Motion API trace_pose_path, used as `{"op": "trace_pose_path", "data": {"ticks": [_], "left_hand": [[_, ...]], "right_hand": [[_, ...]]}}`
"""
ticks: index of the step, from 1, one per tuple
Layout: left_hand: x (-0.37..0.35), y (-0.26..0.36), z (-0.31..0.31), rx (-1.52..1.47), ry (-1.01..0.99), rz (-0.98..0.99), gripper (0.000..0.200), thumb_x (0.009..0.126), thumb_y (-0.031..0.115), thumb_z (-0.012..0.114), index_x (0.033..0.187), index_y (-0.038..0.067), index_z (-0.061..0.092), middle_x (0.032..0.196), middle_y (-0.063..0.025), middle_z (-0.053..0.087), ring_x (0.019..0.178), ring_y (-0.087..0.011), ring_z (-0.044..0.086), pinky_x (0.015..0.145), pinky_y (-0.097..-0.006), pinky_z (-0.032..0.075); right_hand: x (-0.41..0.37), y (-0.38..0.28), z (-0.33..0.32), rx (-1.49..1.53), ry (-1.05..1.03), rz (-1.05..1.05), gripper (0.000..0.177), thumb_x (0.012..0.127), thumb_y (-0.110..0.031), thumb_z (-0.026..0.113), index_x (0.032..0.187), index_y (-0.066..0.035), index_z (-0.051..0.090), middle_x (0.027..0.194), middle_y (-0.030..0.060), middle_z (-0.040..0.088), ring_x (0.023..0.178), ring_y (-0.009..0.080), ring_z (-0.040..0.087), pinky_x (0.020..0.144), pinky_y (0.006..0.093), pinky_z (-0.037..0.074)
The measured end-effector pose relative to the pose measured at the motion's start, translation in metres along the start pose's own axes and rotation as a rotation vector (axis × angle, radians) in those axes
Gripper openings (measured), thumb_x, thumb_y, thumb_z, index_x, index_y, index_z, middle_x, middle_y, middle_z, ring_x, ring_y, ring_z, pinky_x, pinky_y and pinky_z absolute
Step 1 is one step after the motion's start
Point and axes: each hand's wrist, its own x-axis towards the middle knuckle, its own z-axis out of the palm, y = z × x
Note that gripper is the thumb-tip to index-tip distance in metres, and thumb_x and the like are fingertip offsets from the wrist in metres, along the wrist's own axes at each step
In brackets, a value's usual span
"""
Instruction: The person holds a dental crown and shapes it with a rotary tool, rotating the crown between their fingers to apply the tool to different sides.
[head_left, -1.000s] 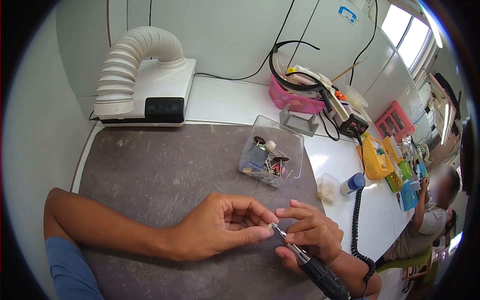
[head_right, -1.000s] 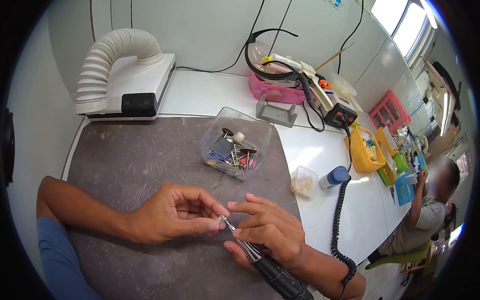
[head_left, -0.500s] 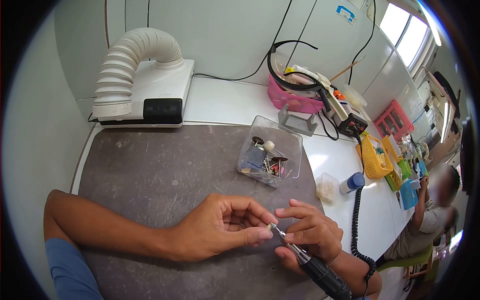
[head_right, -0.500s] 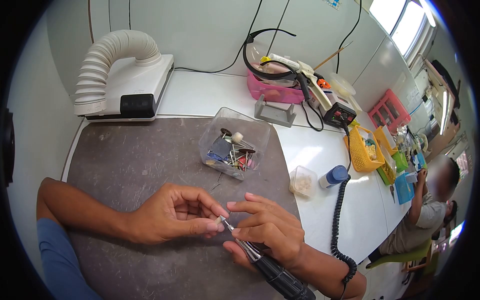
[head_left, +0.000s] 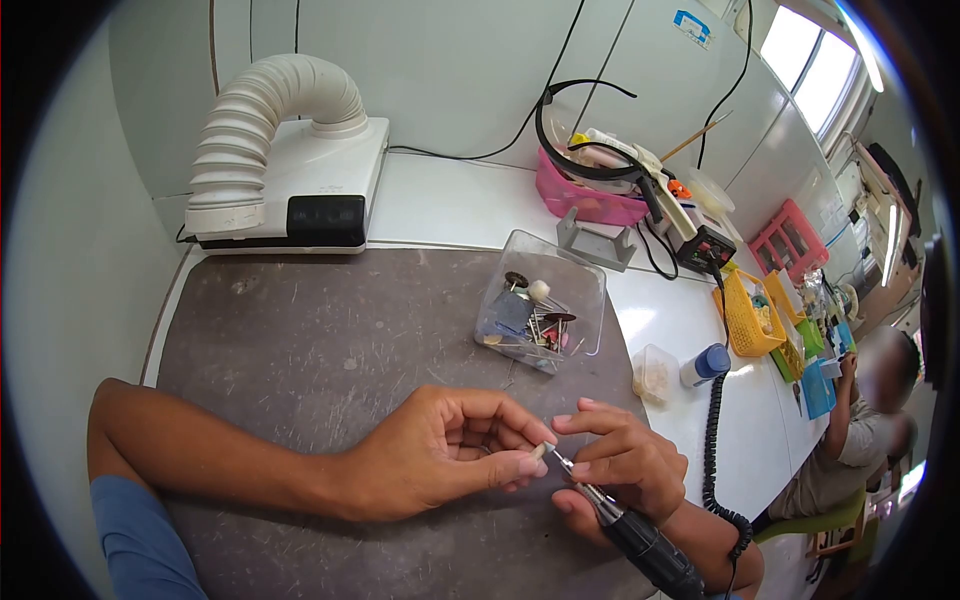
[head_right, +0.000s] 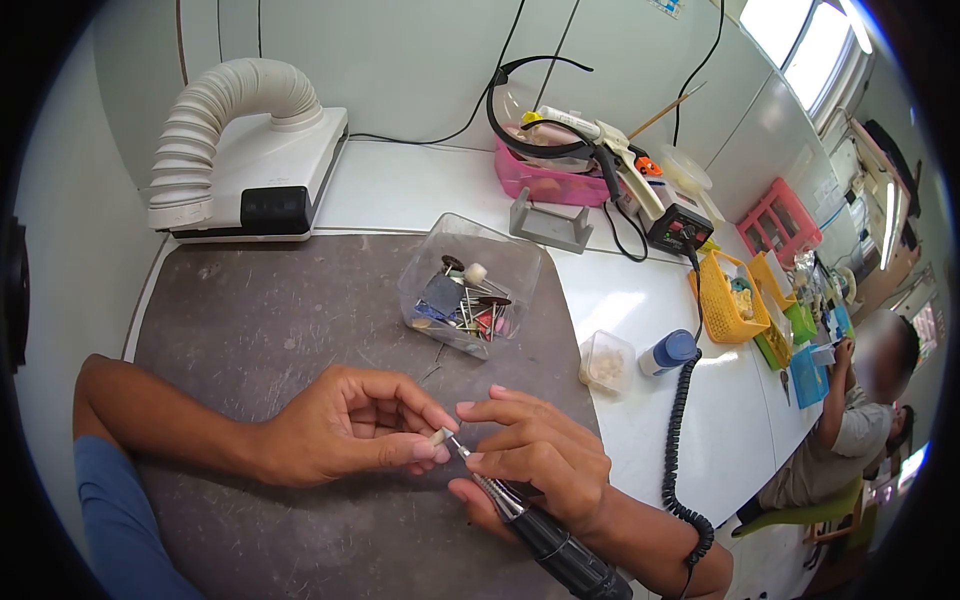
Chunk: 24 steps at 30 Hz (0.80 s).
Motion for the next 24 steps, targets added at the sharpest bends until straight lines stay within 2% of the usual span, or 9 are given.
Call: {"op": "trace_pose_path", "data": {"ticks": [24], "left_hand": [[0.0003,0.0007,-0.0006,0.004,-0.013,0.005,0.024,0.091,0.011,0.065,0.111,-0.001,0.061,0.101,-0.0065,0.065,0.093,-0.0089,0.062,0.084,-0.0226,0.053]], "right_hand": [[0.0016,-0.0033,-0.0014,-0.010,-0.009,-0.018,0.030,0.067,-0.008,0.084,0.086,-0.005,0.061,0.079,0.0085,0.066,0.094,0.0320,0.069,0.087,0.0483,0.054]]}}
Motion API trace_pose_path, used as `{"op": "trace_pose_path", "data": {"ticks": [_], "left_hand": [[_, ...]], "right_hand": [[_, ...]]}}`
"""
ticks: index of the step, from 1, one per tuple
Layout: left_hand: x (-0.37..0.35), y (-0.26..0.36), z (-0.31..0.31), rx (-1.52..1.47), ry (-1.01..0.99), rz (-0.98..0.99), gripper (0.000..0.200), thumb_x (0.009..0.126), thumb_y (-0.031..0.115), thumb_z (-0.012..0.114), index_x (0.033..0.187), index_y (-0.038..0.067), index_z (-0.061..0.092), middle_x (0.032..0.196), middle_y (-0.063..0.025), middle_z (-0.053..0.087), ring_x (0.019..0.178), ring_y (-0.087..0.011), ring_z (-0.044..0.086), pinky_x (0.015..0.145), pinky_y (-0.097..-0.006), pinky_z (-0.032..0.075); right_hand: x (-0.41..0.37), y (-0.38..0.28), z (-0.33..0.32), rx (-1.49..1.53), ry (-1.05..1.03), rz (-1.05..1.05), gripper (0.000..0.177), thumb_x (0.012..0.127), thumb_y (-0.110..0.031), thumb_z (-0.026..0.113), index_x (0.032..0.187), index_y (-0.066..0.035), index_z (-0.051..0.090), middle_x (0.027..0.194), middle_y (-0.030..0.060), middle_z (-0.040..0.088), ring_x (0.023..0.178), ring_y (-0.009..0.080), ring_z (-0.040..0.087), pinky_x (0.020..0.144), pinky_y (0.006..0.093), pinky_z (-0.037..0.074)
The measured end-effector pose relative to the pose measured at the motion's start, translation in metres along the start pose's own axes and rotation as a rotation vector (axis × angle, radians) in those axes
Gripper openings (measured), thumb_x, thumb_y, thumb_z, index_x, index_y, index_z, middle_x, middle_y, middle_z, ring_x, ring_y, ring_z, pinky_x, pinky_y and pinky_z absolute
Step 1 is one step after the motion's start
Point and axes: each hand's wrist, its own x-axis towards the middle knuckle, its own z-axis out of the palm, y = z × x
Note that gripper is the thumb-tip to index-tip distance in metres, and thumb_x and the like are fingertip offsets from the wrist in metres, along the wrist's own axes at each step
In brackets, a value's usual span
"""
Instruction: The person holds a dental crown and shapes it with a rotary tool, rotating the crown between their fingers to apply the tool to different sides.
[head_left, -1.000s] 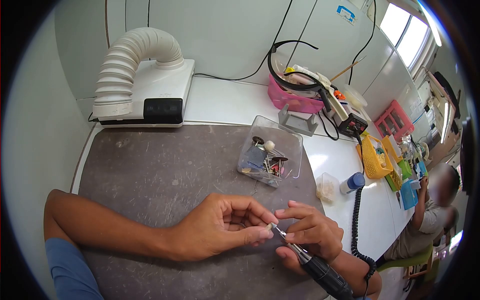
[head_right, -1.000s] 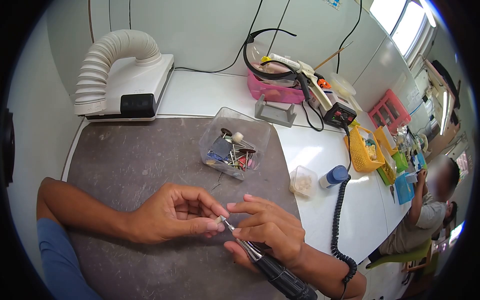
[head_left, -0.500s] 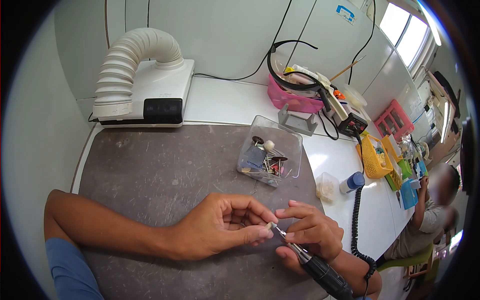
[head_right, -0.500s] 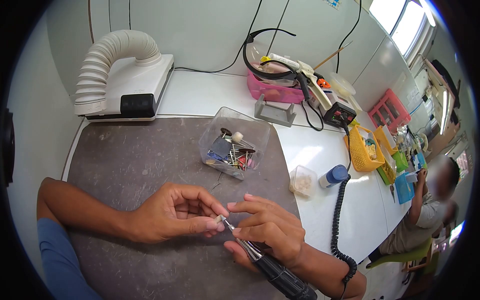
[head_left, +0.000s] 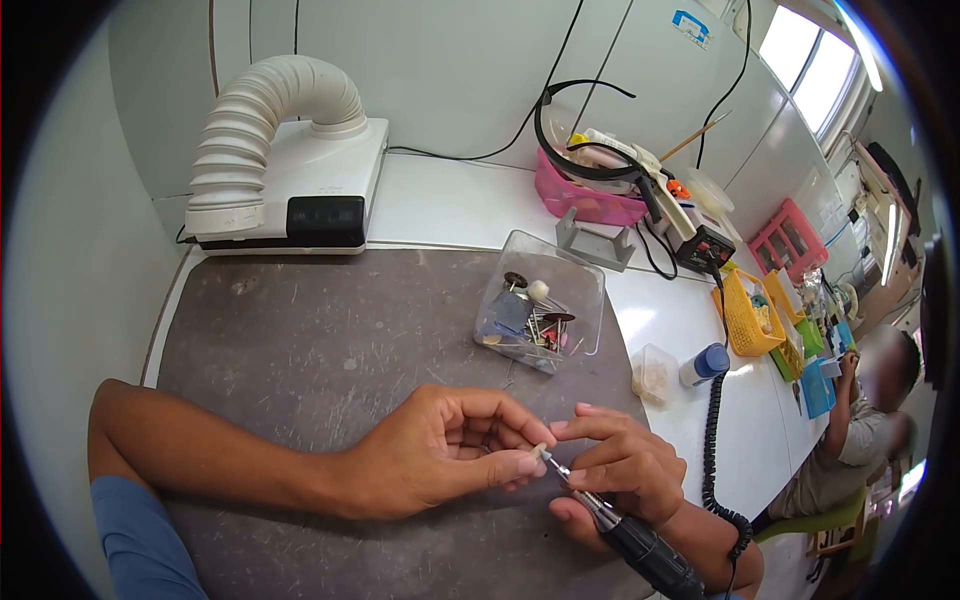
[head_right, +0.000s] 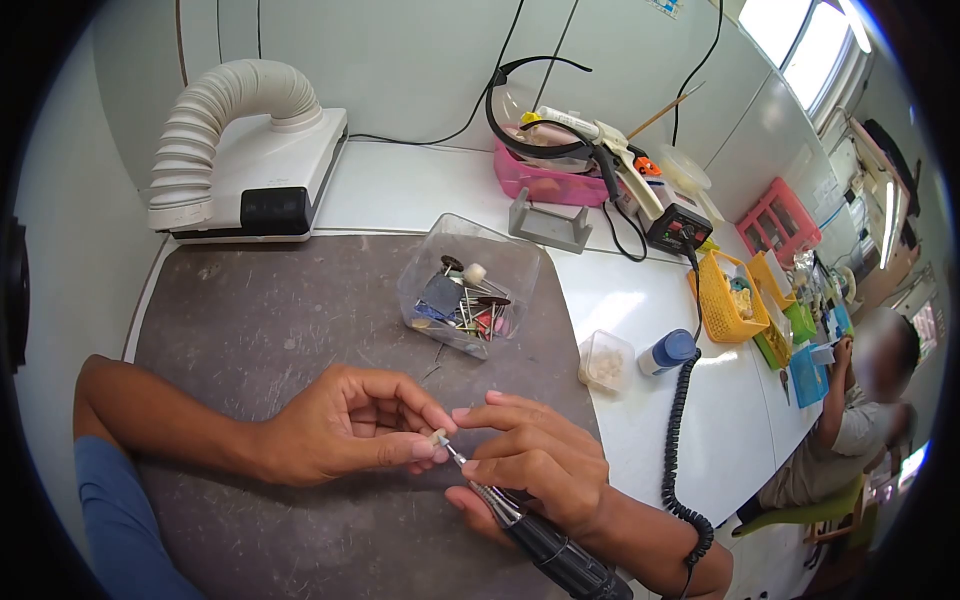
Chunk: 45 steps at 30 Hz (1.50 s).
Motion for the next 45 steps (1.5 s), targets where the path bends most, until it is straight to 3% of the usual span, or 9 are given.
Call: {"op": "trace_pose_path", "data": {"ticks": [20,45], "left_hand": [[0.0005,0.0016,0.0001,0.021,0.012,-0.013,0.023,0.090,0.004,0.064,0.112,-0.002,0.059,0.102,-0.0104,0.065,0.095,-0.0130,0.064,0.086,-0.0271,0.054],[0.0005,-0.0016,-0.0003,0.013,0.018,-0.020,0.022,0.089,0.006,0.066,0.110,-0.001,0.061,0.104,-0.0043,0.061,0.097,-0.0074,0.057,0.087,-0.0229,0.049]], "right_hand": [[-0.0002,0.0007,0.0004,0.015,-0.005,0.001,0.030,0.068,-0.009,0.084,0.087,-0.005,0.061,0.078,0.0086,0.067,0.094,0.0318,0.069,0.087,0.0479,0.055],[-0.0003,0.0006,0.0002,-0.020,-0.002,0.006,0.030,0.068,-0.010,0.084,0.086,-0.007,0.061,0.077,0.0059,0.066,0.094,0.0295,0.069,0.091,0.0484,0.052]]}}
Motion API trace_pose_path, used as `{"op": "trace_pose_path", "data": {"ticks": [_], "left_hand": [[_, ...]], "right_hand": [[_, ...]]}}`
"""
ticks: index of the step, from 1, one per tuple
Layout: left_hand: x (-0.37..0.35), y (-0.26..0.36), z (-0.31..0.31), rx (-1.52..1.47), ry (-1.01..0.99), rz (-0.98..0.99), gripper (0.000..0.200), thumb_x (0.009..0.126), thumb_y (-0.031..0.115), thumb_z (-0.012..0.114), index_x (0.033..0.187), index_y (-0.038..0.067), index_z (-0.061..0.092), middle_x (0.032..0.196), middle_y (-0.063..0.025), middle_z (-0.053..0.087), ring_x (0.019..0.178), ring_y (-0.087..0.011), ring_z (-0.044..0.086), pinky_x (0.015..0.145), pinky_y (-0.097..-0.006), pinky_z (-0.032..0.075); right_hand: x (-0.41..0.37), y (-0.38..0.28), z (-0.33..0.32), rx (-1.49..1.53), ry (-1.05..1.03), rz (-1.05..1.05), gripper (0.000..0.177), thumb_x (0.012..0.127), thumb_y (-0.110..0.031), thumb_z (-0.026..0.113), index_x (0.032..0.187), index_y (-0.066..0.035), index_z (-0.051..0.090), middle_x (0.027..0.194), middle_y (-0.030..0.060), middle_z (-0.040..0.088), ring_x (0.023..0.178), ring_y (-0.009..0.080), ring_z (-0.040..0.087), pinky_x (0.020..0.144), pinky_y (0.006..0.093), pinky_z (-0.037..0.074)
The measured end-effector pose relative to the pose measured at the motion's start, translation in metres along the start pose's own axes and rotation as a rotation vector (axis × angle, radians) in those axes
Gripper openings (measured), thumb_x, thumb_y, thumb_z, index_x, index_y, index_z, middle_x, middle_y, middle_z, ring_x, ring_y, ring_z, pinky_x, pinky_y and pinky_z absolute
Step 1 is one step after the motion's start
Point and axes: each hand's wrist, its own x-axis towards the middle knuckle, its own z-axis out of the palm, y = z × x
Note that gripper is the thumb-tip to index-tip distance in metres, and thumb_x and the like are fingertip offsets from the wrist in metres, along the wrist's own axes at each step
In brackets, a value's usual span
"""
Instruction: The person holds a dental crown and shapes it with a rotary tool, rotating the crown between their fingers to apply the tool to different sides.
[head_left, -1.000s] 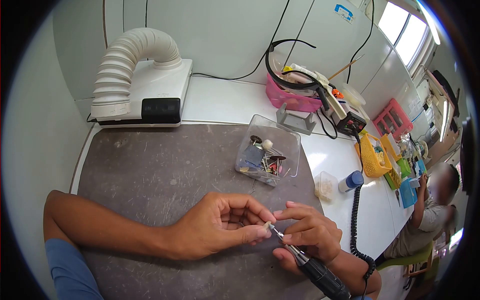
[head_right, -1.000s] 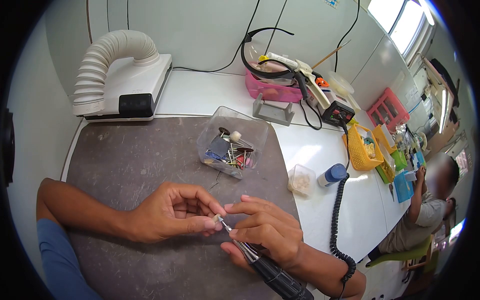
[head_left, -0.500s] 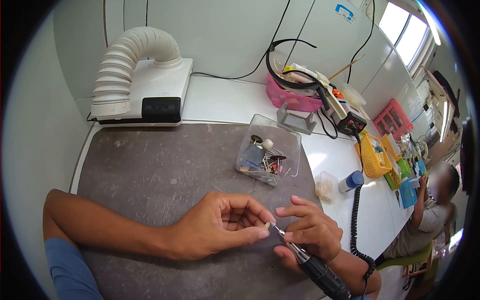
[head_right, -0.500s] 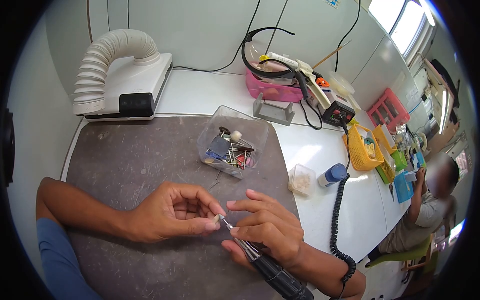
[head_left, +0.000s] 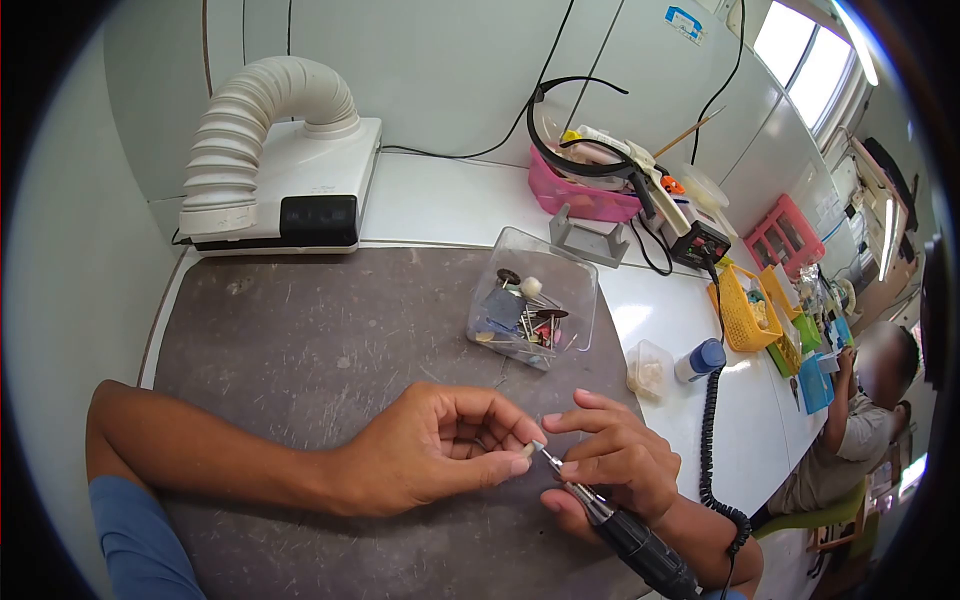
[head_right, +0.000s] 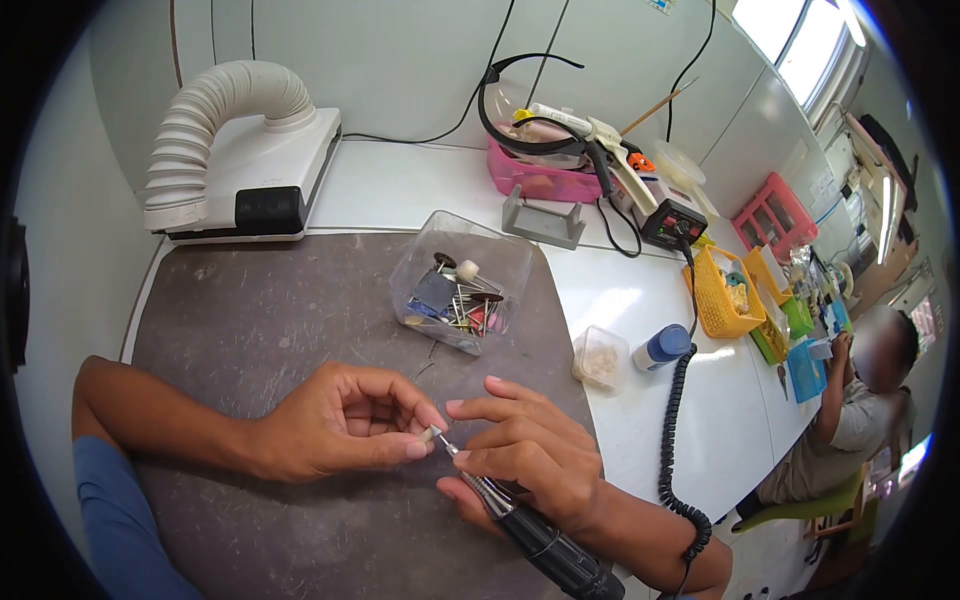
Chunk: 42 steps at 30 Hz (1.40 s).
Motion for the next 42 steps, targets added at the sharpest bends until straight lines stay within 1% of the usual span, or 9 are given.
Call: {"op": "trace_pose_path", "data": {"ticks": [5,17,19,23,26,31,34,37,42], "left_hand": [[-0.0004,0.0016,-0.0010,0.007,-0.005,-0.001,0.023,0.089,0.006,0.067,0.110,-0.001,0.061,0.106,-0.0052,0.062,0.100,-0.0080,0.058,0.089,-0.0236,0.048],[0.0003,0.0016,-0.0005,0.023,0.000,-0.005,0.023,0.089,0.006,0.066,0.111,-0.001,0.061,0.105,-0.0051,0.062,0.100,-0.0081,0.058,0.089,-0.0237,0.049],[-0.0002,0.0001,-0.0010,0.007,-0.013,0.011,0.023,0.090,0.006,0.066,0.111,-0.001,0.061,0.105,-0.0051,0.061,0.099,-0.0079,0.058,0.089,-0.0234,0.049],[0.0000,0.0001,-0.0001,0.011,0.011,0.002,0.022,0.090,0.006,0.066,0.111,-0.001,0.061,0.105,-0.0048,0.061,0.097,-0.0078,0.058,0.089,-0.0232,0.049],[-0.0002,0.0004,-0.0013,-0.016,-0.020,0.010,0.022,0.090,0.005,0.066,0.111,-0.001,0.061,0.106,-0.0050,0.061,0.099,-0.0083,0.058,0.089,-0.0237,0.049],[0.0002,0.0013,-0.0003,0.028,0.012,-0.022,0.022,0.090,0.004,0.065,0.110,-0.001,0.061,0.108,-0.0063,0.061,0.104,-0.0097,0.057,0.092,-0.0251,0.048],[0.0003,-0.0003,-0.0009,0.013,-0.007,0.000,0.022,0.090,0.004,0.065,0.110,-0.001,0.061,0.108,-0.0063,0.062,0.103,-0.0097,0.058,0.092,-0.0252,0.048],[0.0000,0.0023,-0.0004,0.032,-0.005,-0.014,0.022,0.090,0.004,0.065,0.110,-0.001,0.061,0.108,-0.0064,0.062,0.103,-0.0098,0.058,0.092,-0.0252,0.048],[0.0003,0.0020,-0.0007,0.016,-0.017,0.001,0.023,0.090,0.005,0.066,0.111,-0.001,0.061,0.107,-0.0068,0.062,0.102,-0.0097,0.058,0.091,-0.0250,0.048]], "right_hand": [[0.0009,-0.0002,-0.0005,0.000,-0.016,-0.026,0.030,0.068,-0.010,0.084,0.086,-0.007,0.061,0.077,0.0064,0.066,0.094,0.0296,0.069,0.091,0.0484,0.052],[0.0002,0.0003,-0.0005,-0.001,0.006,0.004,0.030,0.068,-0.010,0.084,0.086,-0.007,0.061,0.078,0.0067,0.067,0.093,0.0297,0.070,0.090,0.0484,0.052],[0.0001,-0.0005,0.0006,-0.003,-0.009,-0.032,0.031,0.067,-0.010,0.085,0.087,-0.007,0.061,0.078,0.0064,0.067,0.093,0.0297,0.070,0.090,0.0481,0.052],[-0.0001,-0.0001,-0.0008,-0.016,-0.004,0.015,0.031,0.067,-0.010,0.085,0.086,-0.007,0.060,0.077,0.0063,0.067,0.093,0.0296,0.070,0.090,0.0478,0.053],[0.0014,-0.0012,-0.0001,-0.007,-0.010,-0.005,0.031,0.068,-0.010,0.085,0.086,-0.007,0.060,0.077,0.0062,0.067,0.093,0.0294,0.070,0.090,0.0475,0.053],[0.0013,-0.0003,-0.0012,-0.025,0.002,-0.003,0.031,0.068,-0.010,0.085,0.087,-0.007,0.061,0.077,0.0064,0.067,0.092,0.0291,0.070,0.090,0.0474,0.053],[0.0005,-0.0009,0.0002,-0.014,-0.004,-0.040,0.031,0.068,-0.010,0.084,0.087,-0.007,0.061,0.077,0.0068,0.067,0.092,0.0292,0.070,0.089,0.0473,0.053],[0.0005,-0.0001,-0.0004,-0.026,0.021,-0.008,0.030,0.068,-0.010,0.084,0.087,-0.006,0.061,0.077,0.0071,0.067,0.092,0.0292,0.070,0.089,0.0474,0.053],[0.0000,-0.0004,0.0000,0.000,0.009,-0.019,0.029,0.068,-0.010,0.084,0.086,-0.007,0.061,0.077,0.0071,0.067,0.092,0.0292,0.070,0.089,0.0478,0.053]]}}
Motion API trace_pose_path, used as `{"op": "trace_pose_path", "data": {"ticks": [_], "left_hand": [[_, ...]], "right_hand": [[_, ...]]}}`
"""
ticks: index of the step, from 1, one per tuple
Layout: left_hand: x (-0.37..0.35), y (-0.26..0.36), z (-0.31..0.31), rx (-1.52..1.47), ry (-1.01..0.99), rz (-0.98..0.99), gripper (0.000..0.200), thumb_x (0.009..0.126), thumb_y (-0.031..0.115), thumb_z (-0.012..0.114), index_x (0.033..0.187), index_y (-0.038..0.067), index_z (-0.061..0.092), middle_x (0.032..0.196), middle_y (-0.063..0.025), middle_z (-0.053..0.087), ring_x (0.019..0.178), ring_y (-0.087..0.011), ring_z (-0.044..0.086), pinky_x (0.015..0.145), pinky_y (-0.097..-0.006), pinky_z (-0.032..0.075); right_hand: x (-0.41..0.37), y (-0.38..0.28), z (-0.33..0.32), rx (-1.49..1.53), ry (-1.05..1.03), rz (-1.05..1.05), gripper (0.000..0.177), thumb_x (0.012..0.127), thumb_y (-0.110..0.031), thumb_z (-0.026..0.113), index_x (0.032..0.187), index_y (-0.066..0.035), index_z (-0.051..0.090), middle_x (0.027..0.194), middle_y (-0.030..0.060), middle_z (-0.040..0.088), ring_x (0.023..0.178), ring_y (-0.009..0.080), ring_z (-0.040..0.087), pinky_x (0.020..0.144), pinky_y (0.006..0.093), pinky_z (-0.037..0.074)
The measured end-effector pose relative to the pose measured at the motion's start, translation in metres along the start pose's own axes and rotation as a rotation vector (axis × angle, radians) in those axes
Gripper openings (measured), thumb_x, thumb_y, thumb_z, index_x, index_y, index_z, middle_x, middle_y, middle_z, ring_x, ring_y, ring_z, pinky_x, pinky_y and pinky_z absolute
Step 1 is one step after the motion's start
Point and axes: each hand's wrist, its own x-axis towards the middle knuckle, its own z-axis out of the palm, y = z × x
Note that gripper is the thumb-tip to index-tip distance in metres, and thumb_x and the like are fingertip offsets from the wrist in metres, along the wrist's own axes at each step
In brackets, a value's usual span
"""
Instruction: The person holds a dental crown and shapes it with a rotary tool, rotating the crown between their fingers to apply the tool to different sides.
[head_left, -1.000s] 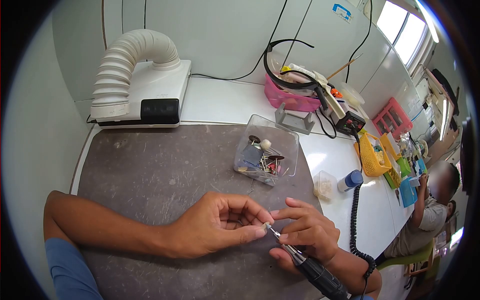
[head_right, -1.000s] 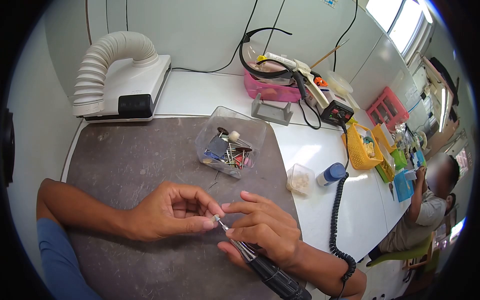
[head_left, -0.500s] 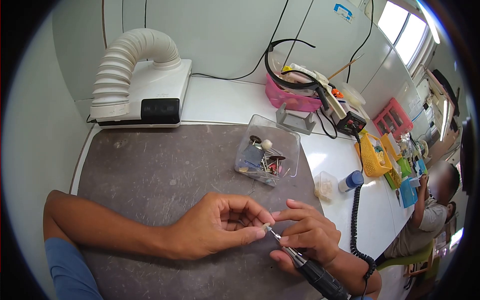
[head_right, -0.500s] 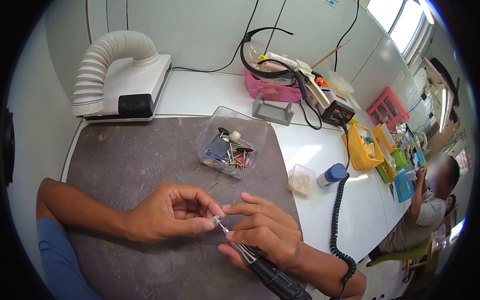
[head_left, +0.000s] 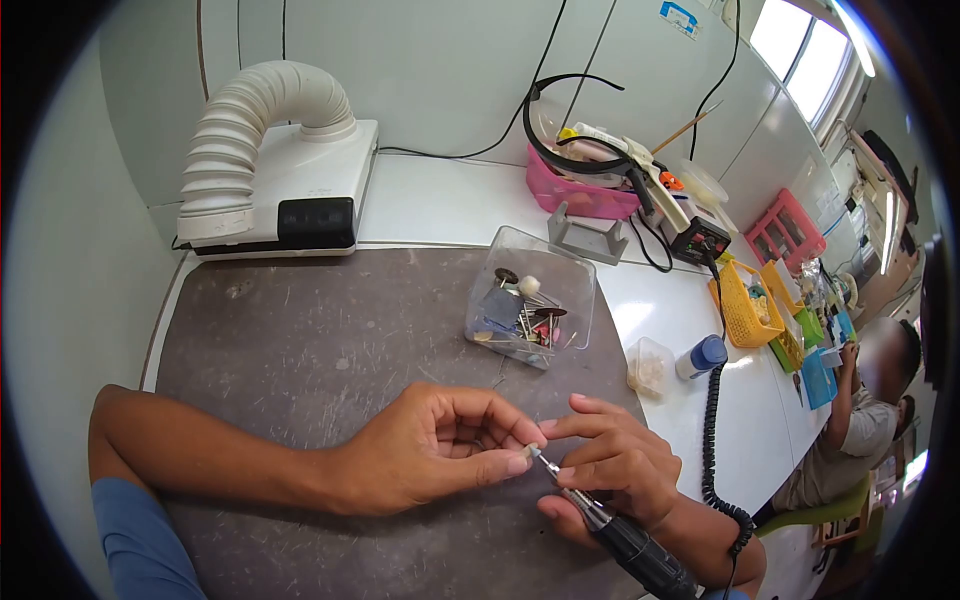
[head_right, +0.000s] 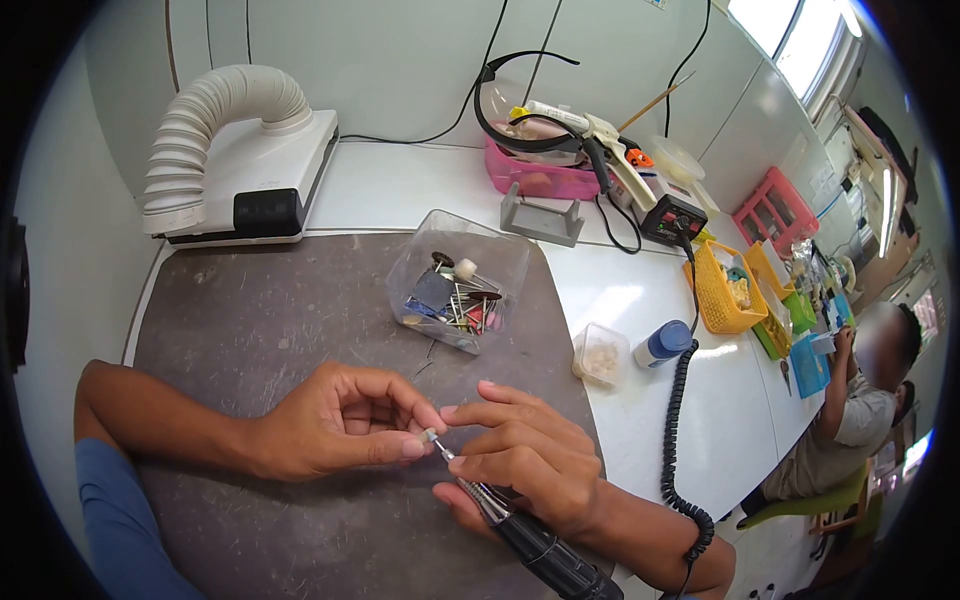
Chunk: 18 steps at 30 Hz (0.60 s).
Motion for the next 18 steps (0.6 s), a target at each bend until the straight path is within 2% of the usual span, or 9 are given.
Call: {"op": "trace_pose_path", "data": {"ticks": [18], "left_hand": [[0.0001,-0.0013,-0.0004,0.009,-0.001,0.014,0.024,0.091,0.008,0.065,0.111,-0.001,0.060,0.106,-0.0053,0.062,0.100,-0.0093,0.060,0.093,-0.0239,0.050]], "right_hand": [[-0.0004,-0.0005,-0.0005,-0.009,0.007,0.016,0.028,0.068,-0.009,0.084,0.085,-0.006,0.062,0.077,0.0068,0.067,0.093,0.0294,0.070,0.088,0.0478,0.053]]}}
